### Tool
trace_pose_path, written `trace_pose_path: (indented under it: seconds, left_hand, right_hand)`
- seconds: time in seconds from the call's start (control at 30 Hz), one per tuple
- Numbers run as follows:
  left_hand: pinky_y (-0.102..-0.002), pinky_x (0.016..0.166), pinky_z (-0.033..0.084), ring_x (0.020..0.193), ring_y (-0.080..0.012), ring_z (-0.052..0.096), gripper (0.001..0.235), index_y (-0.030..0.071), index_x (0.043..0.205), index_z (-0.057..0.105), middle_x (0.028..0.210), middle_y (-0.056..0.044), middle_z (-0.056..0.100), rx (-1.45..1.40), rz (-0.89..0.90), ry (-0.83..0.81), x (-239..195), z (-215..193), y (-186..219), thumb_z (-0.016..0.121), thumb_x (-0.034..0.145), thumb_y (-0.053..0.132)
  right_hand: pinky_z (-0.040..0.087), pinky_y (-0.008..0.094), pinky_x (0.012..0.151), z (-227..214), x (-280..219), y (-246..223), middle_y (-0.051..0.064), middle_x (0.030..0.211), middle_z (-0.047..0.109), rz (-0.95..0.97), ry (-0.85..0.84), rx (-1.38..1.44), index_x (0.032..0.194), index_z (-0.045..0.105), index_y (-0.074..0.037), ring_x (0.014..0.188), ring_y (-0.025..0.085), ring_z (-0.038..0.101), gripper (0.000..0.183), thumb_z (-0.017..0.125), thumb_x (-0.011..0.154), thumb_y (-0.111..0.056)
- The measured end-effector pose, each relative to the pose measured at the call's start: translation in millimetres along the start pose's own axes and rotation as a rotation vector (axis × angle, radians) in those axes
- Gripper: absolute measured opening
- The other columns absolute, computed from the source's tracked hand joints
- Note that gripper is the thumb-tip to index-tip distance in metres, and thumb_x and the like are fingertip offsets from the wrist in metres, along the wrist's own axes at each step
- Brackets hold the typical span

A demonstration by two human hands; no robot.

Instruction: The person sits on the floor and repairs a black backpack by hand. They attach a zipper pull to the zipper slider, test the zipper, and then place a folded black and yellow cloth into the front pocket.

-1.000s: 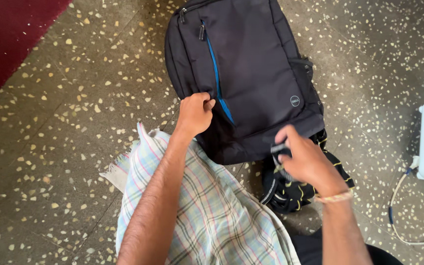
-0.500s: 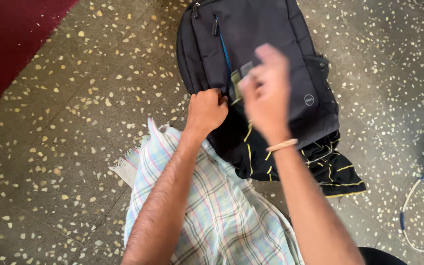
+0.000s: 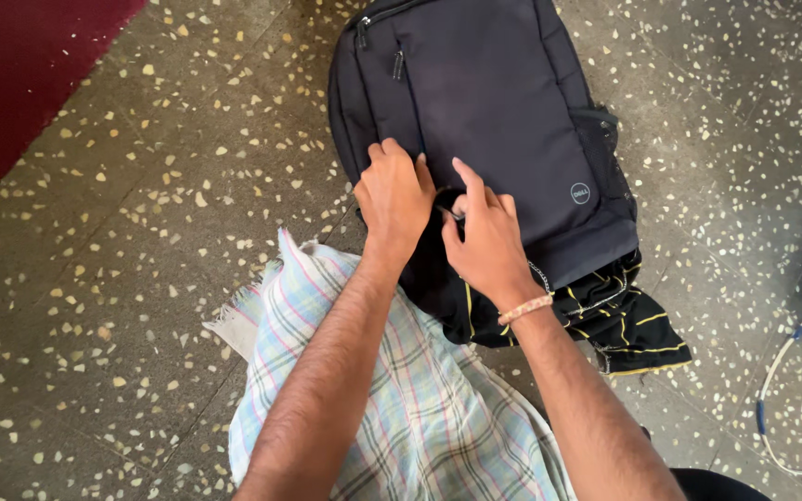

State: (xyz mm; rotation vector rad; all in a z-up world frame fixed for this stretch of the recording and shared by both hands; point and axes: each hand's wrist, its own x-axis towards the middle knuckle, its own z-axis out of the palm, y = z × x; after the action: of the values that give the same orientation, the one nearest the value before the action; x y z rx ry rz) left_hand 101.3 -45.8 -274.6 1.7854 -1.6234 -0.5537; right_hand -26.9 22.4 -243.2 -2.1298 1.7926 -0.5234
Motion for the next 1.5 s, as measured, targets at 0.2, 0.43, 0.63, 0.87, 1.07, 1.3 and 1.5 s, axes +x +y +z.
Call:
trace_pose_path:
  seconds: [0.2, 0.43, 0.63, 0.87, 1.07, 1.3, 1.5]
  left_hand:
    - [-0.057, 0.071, 0.053, 0.082, -0.0488, 0.069, 0.016, 0.001, 0.092, 0.061, 0.082, -0.025, 0.071, -0.103, -0.036, -0.012, 6.0, 9.4, -9.7, 0.068, 0.093, 0.015]
    - [-0.058, 0.072, 0.053, 0.087, -0.0496, 0.068, 0.012, 0.001, 0.088, 0.063, 0.083, -0.026, 0.071, -0.122, -0.037, -0.04, 9.5, 10.5, -16.3, 0.067, 0.094, 0.011]
    - [-0.056, 0.072, 0.054, 0.087, -0.0479, 0.069, 0.013, 0.002, 0.084, 0.068, 0.084, -0.024, 0.072, -0.148, -0.094, -0.041, 16.8, 19.6, -28.3, 0.07, 0.09, 0.013]
    - [-0.046, 0.072, 0.057, 0.08, -0.0399, 0.074, 0.013, 0.003, 0.076, 0.069, 0.077, -0.02, 0.073, -0.301, -0.134, 0.01, 24.8, 33.9, -43.7, 0.073, 0.085, 0.011]
    - [-0.049, 0.071, 0.054, 0.08, -0.042, 0.071, 0.016, 0.003, 0.079, 0.066, 0.076, -0.02, 0.072, -0.269, -0.187, 0.01, 18.0, 26.9, -37.2, 0.075, 0.088, 0.012]
    - [-0.053, 0.073, 0.053, 0.085, -0.0441, 0.07, 0.014, 0.006, 0.082, 0.067, 0.081, -0.02, 0.073, -0.225, -0.188, 0.003, 15.9, 17.7, -25.5, 0.075, 0.088, 0.016]
    - [-0.053, 0.074, 0.054, 0.085, -0.0433, 0.071, 0.016, 0.005, 0.083, 0.066, 0.081, -0.018, 0.074, -0.231, -0.181, -0.017, 15.8, 5.0, -13.6, 0.075, 0.087, 0.017]
  right_hand:
    - [0.034, 0.045, 0.108, -28.7, -23.7, -8.2, 0.011, 0.107, 0.07, -0.092, -0.082, -0.015, 0.161, 0.015, 0.002, 0.11, 0.027, 0.06, 0.086, 0.067, 0.095, -0.017]
    - [0.014, 0.056, 0.12, -19.4, -13.9, -3.4, 0.025, 0.142, 0.056, -0.207, -0.193, -0.062, 0.158, -0.003, 0.009, 0.142, 0.035, 0.043, 0.096, 0.061, 0.101, -0.034]
    - [0.012, 0.056, 0.121, 16.2, 26.7, 18.5, 0.032, 0.155, 0.045, -0.344, -0.099, -0.179, 0.159, -0.006, 0.009, 0.148, 0.037, 0.037, 0.099, 0.054, 0.107, -0.049]
    - [0.018, 0.055, 0.114, 14.4, 41.7, 13.4, 0.017, 0.133, 0.066, -0.262, -0.15, -0.121, 0.156, -0.008, 0.009, 0.141, 0.038, 0.04, 0.106, 0.057, 0.101, -0.054]
    - [0.023, 0.052, 0.113, -16.1, 18.0, 2.3, 0.012, 0.115, 0.073, -0.209, -0.154, -0.026, 0.161, -0.001, 0.007, 0.136, 0.028, 0.055, 0.094, 0.062, 0.104, -0.034]
    - [0.024, 0.051, 0.115, -26.3, -20.7, 5.4, 0.015, 0.107, 0.072, -0.125, -0.269, -0.077, 0.159, -0.004, 0.007, 0.128, 0.028, 0.06, 0.097, 0.061, 0.1, -0.035]
    - [0.017, 0.055, 0.117, -11.9, -14.9, -6.6, 0.034, 0.146, 0.055, -0.249, -0.123, -0.153, 0.153, -0.011, 0.017, 0.142, 0.044, 0.041, 0.102, 0.062, 0.103, -0.033]
